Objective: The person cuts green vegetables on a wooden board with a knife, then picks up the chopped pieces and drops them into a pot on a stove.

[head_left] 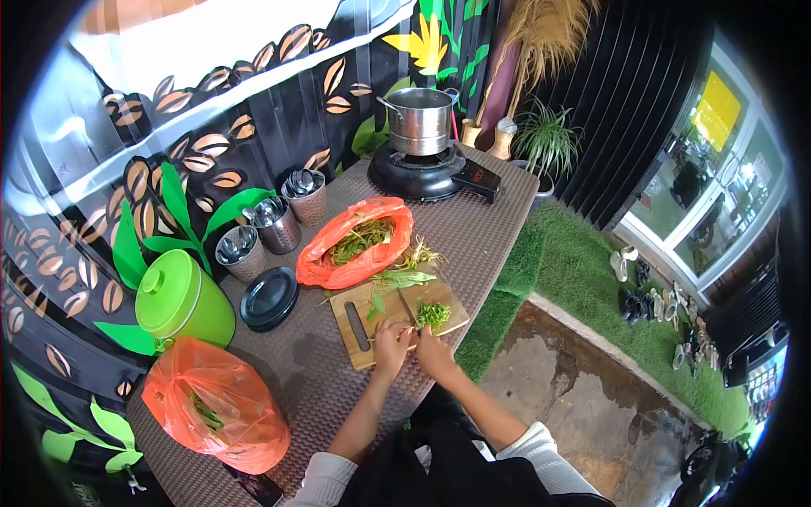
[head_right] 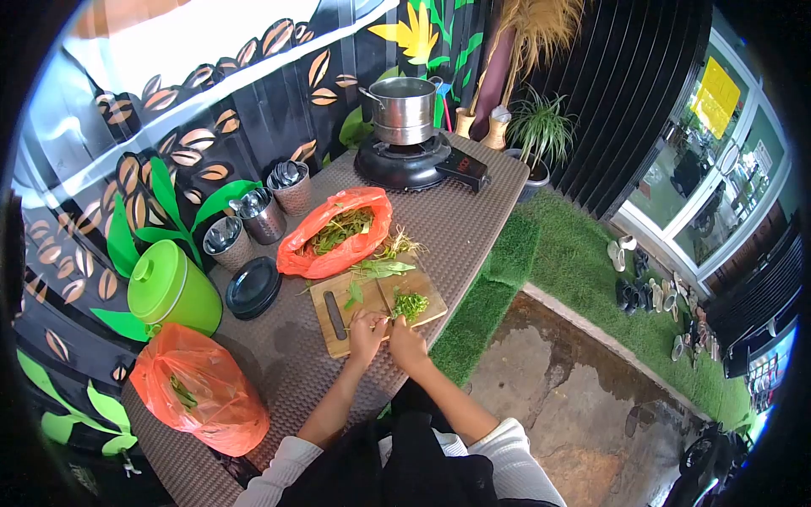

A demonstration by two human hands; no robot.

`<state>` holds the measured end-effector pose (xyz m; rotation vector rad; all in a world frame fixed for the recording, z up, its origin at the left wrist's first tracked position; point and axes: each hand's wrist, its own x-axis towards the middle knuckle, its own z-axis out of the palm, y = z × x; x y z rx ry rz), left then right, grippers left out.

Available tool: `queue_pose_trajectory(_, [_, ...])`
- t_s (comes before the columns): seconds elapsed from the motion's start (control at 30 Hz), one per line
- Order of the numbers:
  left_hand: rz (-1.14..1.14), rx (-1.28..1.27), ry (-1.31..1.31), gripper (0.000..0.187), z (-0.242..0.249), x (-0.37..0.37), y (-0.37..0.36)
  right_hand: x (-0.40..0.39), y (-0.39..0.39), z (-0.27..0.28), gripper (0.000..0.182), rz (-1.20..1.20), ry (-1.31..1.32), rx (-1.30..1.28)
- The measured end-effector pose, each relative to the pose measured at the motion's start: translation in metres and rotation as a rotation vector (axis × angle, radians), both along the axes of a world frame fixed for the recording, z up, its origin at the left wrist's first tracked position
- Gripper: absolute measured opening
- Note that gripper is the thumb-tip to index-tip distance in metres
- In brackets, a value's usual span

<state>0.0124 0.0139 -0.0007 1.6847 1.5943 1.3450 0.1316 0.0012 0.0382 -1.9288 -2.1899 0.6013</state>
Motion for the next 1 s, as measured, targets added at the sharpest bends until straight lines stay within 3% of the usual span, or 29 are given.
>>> queue_pose_trajectory(0.17, [0.024,0.009,0.029,0.008,0.001,0.000,0.000,-0.008,0.007,-0.005,0.025,-0.073,0.012,-0.048])
queue_pose_trajectory(0.37, [0.030,0.020,0.030,0.006,0.002,0.000,0.000,-0.001,-0.001,0.004,0.023,0.028,0.006,-0.018])
queue_pose_trajectory(0.47, [0.044,-0.006,0.018,0.006,-0.003,0.001,0.002,-0.010,-0.003,0.004,0.024,-0.088,0.000,-0.044])
queue_pose_trajectory(0.57, [0.048,0.050,0.076,0.006,0.002,0.001,-0.001,-0.002,0.009,0.000,0.024,-0.023,0.025,-0.056])
queue_pose_trajectory(0.77, [-0.019,-0.009,-0.048,0.008,-0.002,-0.004,0.001,-0.004,0.001,-0.012,0.023,0.049,-0.036,0.036])
queue_pose_trajectory(0.83, [-0.007,-0.038,0.017,0.009,0.004,-0.005,-0.002,-0.013,-0.003,0.004,0.025,-0.088,0.032,-0.098])
queue_pose_trajectory(1.0, [0.015,0.087,0.151,0.009,0.005,-0.001,-0.008,-0.001,0.014,0.000,0.024,-0.002,0.033,-0.053])
